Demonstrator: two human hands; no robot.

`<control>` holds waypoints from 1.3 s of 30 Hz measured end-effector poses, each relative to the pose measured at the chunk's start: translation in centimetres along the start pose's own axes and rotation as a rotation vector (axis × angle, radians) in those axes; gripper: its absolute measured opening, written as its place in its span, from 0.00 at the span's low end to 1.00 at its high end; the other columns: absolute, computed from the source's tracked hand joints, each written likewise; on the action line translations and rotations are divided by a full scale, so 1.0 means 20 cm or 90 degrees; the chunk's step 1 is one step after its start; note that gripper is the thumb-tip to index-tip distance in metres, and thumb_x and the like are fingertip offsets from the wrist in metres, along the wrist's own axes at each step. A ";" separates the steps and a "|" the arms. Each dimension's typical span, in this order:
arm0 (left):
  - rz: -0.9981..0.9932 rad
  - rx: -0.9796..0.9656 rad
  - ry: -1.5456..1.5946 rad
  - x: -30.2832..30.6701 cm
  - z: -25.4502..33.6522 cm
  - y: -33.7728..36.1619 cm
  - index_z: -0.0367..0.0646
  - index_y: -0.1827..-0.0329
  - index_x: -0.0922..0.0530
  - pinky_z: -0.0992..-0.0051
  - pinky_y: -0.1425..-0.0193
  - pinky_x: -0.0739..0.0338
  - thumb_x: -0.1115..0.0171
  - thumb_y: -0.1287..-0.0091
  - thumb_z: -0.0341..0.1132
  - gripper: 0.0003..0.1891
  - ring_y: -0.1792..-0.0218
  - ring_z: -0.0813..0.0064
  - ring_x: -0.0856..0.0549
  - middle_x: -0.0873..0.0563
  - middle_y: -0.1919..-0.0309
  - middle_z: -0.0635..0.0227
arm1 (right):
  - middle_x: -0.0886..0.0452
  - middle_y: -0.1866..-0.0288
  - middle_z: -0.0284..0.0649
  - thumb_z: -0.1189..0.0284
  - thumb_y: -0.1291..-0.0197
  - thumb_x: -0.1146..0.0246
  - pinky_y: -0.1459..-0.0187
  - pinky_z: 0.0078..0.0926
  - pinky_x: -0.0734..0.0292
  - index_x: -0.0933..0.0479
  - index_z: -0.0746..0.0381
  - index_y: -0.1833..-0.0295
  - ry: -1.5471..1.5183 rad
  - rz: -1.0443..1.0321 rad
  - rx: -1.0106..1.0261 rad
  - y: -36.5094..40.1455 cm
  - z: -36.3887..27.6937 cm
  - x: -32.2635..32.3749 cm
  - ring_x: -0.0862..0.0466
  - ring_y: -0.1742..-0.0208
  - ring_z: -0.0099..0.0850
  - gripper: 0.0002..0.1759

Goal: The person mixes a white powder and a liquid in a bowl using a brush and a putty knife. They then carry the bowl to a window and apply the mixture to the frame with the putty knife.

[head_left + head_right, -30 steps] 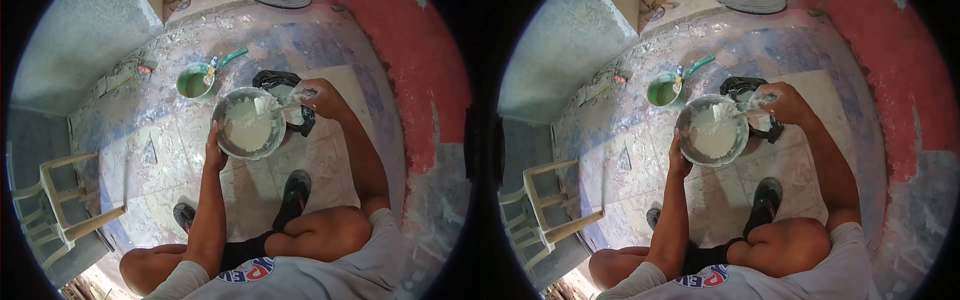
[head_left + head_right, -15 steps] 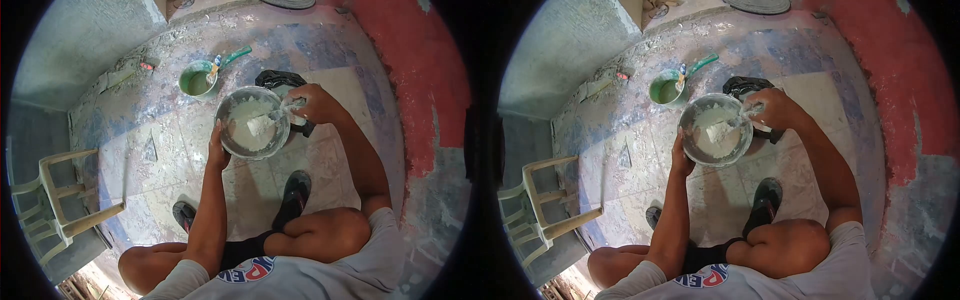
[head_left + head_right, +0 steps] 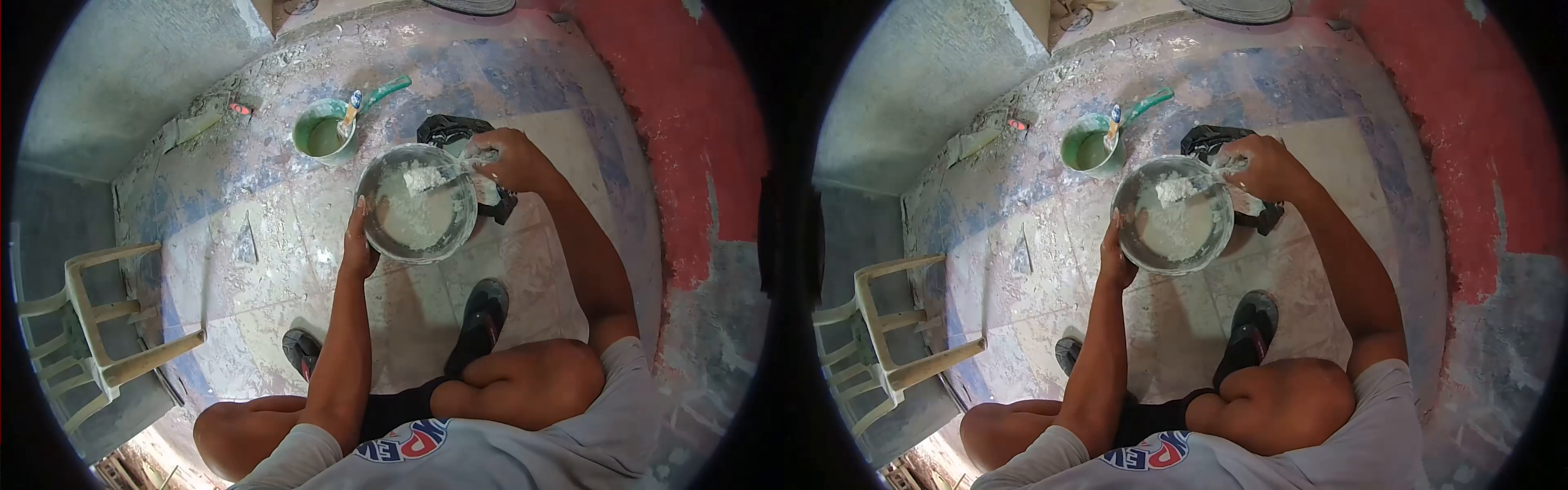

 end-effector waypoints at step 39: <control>0.018 -0.019 -0.003 -0.01 -0.02 0.00 0.42 0.28 0.33 0.66 0.28 0.33 0.54 0.22 0.54 0.29 0.35 0.68 0.25 0.24 0.34 0.64 | 0.15 0.51 0.47 0.66 0.52 0.29 0.44 0.42 0.25 0.16 0.60 0.51 0.091 -0.135 0.060 0.00 -0.10 -0.12 0.17 0.48 0.48 0.20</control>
Point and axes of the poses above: each hand's wrist, its own y-axis away from the middle knuckle, its own x-axis out of the back of the hand, z = x × y, the point moved 3 cm from there along -y, towards the middle knuckle
